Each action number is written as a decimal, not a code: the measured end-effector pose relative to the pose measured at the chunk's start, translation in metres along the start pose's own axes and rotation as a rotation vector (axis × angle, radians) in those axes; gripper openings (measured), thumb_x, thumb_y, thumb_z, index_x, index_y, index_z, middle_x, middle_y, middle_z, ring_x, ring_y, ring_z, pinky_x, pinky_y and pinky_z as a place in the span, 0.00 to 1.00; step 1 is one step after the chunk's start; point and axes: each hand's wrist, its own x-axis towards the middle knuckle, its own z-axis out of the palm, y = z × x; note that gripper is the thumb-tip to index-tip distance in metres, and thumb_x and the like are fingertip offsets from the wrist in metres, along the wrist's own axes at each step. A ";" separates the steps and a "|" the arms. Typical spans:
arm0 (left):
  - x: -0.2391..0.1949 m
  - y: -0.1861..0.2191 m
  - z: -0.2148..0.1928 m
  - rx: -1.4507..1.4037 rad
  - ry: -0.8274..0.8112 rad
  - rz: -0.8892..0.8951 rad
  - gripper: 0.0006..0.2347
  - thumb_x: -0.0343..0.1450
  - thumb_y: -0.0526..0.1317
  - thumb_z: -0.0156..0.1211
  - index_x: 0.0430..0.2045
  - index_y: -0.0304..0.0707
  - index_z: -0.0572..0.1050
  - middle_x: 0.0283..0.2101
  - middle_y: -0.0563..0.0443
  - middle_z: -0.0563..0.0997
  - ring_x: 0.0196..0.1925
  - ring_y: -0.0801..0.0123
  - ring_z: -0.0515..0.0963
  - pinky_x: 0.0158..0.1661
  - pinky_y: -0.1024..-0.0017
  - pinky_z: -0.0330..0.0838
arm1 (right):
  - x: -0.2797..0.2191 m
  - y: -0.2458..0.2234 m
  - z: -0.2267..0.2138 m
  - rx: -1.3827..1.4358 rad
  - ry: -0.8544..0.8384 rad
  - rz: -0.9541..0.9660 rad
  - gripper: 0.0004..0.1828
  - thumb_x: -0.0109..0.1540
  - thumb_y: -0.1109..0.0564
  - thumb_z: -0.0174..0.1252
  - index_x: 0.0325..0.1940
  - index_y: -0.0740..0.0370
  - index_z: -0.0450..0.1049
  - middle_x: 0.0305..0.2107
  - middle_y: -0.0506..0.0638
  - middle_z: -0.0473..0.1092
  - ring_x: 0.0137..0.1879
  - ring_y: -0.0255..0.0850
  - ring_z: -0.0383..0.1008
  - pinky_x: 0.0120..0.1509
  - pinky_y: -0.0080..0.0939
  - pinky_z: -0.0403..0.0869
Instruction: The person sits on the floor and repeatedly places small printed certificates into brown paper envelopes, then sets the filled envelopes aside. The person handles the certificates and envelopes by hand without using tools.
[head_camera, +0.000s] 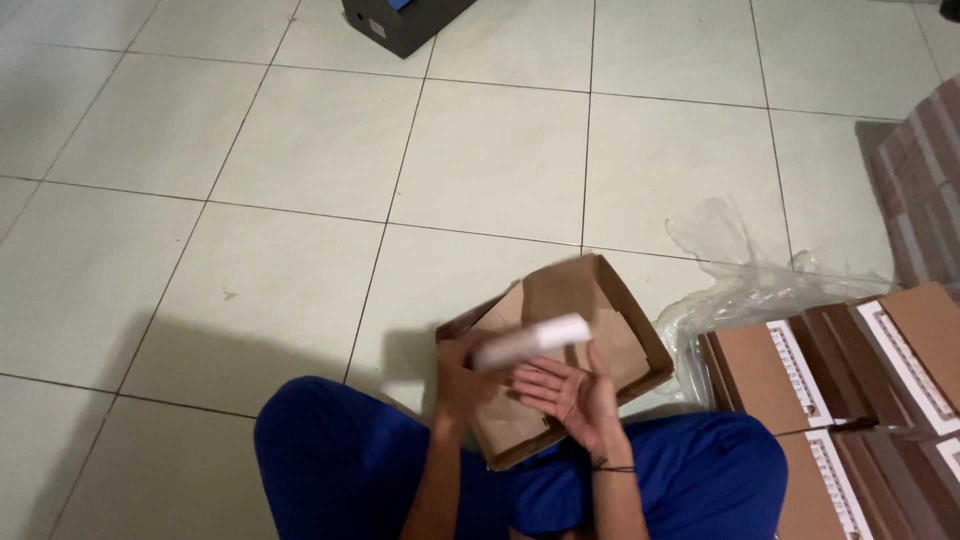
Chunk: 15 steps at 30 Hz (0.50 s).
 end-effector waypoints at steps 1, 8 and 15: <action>-0.002 0.013 -0.003 -0.075 -0.231 0.253 0.16 0.55 0.48 0.80 0.31 0.45 0.81 0.35 0.56 0.82 0.42 0.72 0.79 0.48 0.66 0.68 | 0.021 0.012 -0.032 0.201 -0.078 -0.046 0.40 0.64 0.31 0.42 0.60 0.70 0.70 0.50 0.71 0.74 0.52 0.65 0.76 0.50 0.67 0.76; 0.011 -0.171 0.102 1.035 -0.508 0.050 0.34 0.63 0.70 0.57 0.65 0.72 0.59 0.69 0.48 0.53 0.74 0.43 0.48 0.67 0.38 0.44 | 0.116 0.063 -0.177 0.712 -0.651 -0.428 0.28 0.74 0.42 0.42 0.68 0.63 0.69 0.62 0.62 0.68 0.67 0.62 0.66 0.75 0.66 0.58; -0.016 -0.175 0.083 -0.361 -0.211 -0.086 0.18 0.77 0.46 0.51 0.59 0.40 0.72 0.58 0.49 0.78 0.58 0.66 0.79 0.58 0.69 0.74 | 0.096 0.022 -0.120 0.961 -0.798 -0.133 0.29 0.73 0.42 0.45 0.78 0.49 0.58 0.68 0.47 0.63 0.68 0.46 0.66 0.73 0.51 0.63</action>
